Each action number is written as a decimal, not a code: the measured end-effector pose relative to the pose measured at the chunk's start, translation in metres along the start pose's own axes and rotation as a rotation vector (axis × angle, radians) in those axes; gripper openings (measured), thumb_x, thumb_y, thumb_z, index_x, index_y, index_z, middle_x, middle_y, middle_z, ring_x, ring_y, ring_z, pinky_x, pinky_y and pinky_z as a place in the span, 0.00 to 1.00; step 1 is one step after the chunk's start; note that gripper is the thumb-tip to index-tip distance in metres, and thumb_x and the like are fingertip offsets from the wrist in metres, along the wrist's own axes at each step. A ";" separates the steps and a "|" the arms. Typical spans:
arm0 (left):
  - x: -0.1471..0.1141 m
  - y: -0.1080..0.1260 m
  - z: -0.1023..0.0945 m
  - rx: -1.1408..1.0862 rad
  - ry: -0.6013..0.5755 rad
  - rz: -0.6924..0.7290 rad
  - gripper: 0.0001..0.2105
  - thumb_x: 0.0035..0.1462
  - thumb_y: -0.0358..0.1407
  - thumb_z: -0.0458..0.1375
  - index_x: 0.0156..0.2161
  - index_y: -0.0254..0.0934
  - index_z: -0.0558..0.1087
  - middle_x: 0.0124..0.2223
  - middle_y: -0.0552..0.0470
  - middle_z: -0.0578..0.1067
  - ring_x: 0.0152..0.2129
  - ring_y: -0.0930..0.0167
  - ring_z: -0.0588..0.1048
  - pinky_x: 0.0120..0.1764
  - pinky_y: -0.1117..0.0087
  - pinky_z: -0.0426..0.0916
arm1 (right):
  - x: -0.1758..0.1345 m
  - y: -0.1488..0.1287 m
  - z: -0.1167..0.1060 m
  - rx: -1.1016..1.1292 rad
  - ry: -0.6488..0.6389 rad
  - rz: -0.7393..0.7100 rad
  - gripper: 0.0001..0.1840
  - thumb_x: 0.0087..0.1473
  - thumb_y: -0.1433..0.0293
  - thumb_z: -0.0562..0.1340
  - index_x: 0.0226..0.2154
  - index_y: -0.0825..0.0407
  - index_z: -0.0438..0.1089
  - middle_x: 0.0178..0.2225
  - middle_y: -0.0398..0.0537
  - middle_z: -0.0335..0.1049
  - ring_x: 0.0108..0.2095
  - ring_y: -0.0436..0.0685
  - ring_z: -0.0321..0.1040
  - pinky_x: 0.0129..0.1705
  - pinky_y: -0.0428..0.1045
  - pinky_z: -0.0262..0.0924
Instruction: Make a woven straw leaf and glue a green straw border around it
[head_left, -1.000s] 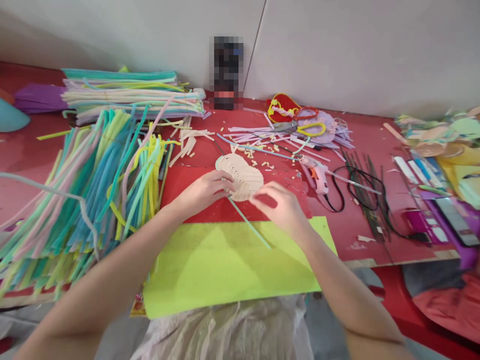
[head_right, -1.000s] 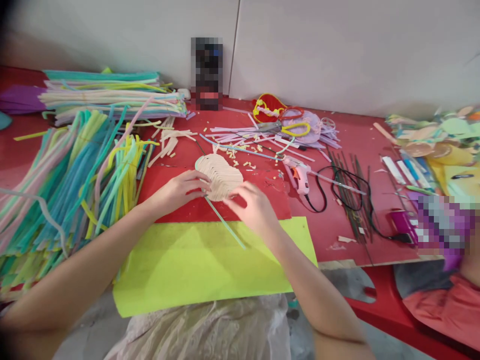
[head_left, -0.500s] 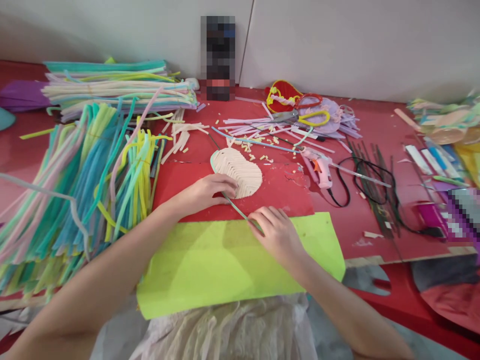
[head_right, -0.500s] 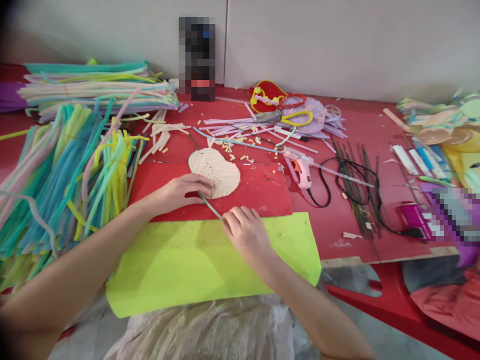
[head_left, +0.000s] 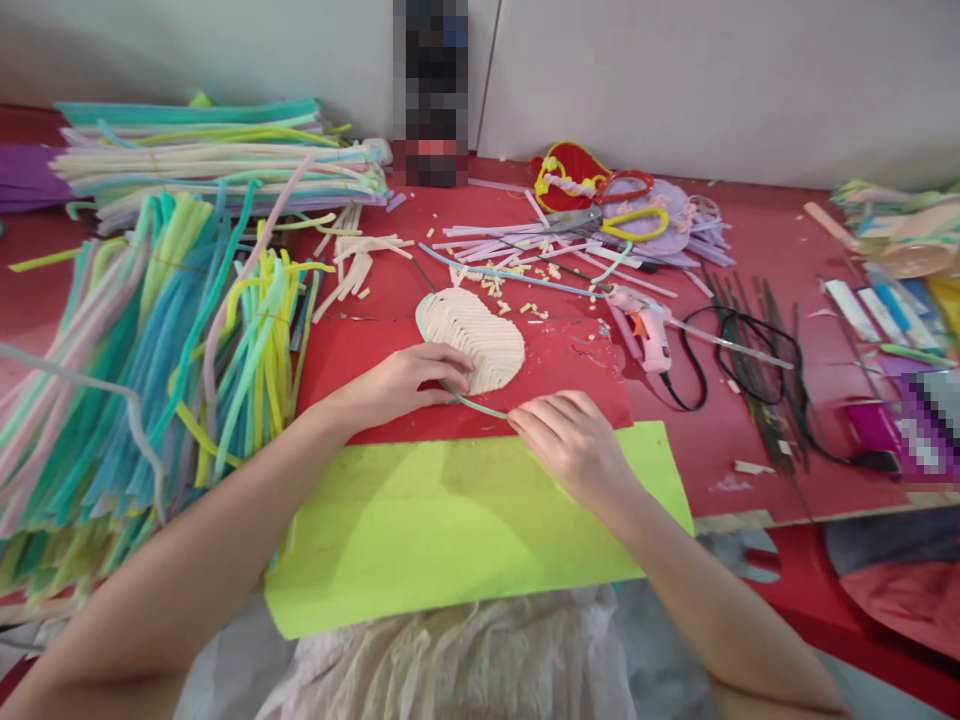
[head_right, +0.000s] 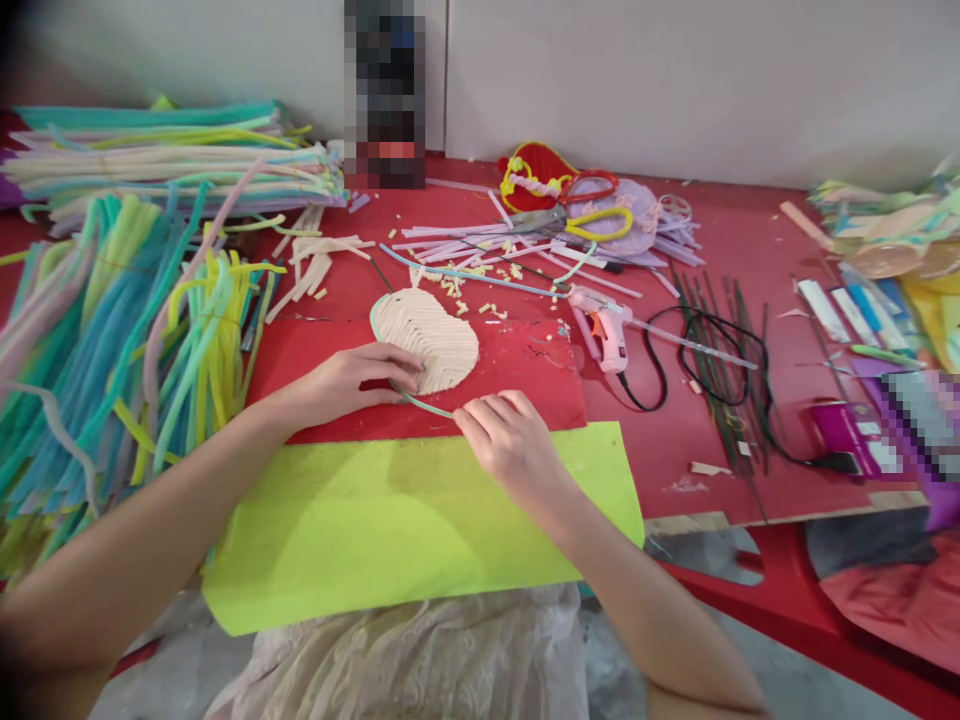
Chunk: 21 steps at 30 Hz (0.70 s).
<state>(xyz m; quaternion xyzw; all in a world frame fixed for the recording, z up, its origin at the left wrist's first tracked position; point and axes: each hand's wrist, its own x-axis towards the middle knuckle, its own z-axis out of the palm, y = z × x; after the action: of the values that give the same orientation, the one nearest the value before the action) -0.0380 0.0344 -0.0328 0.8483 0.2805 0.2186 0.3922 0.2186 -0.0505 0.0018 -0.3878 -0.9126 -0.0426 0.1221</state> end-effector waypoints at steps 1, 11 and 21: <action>0.000 0.000 0.000 0.000 0.003 0.000 0.08 0.62 0.36 0.56 0.41 0.41 0.78 0.51 0.48 0.74 0.49 0.68 0.73 0.54 0.65 0.67 | 0.001 0.005 0.000 -0.002 0.005 -0.029 0.10 0.62 0.78 0.55 0.39 0.53 0.72 0.35 0.49 0.76 0.38 0.56 0.70 0.42 0.54 0.57; 0.003 0.000 0.001 0.014 0.030 -0.013 0.09 0.62 0.35 0.55 0.40 0.41 0.79 0.49 0.48 0.76 0.47 0.68 0.74 0.53 0.65 0.68 | 0.006 0.041 0.014 0.063 0.069 -0.191 0.13 0.62 0.76 0.55 0.42 0.50 0.74 0.39 0.46 0.77 0.42 0.55 0.69 0.52 0.57 0.61; 0.004 0.000 0.001 0.019 0.039 -0.011 0.10 0.62 0.36 0.54 0.39 0.41 0.79 0.49 0.48 0.77 0.46 0.68 0.75 0.52 0.66 0.69 | 0.009 0.053 0.019 0.186 0.095 -0.175 0.14 0.62 0.75 0.56 0.45 0.47 0.74 0.41 0.46 0.78 0.45 0.55 0.71 0.52 0.59 0.63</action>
<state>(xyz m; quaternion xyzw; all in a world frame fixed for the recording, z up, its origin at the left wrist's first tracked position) -0.0342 0.0364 -0.0329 0.8460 0.2947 0.2302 0.3801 0.2469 -0.0045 -0.0157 -0.2913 -0.9362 0.0133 0.1963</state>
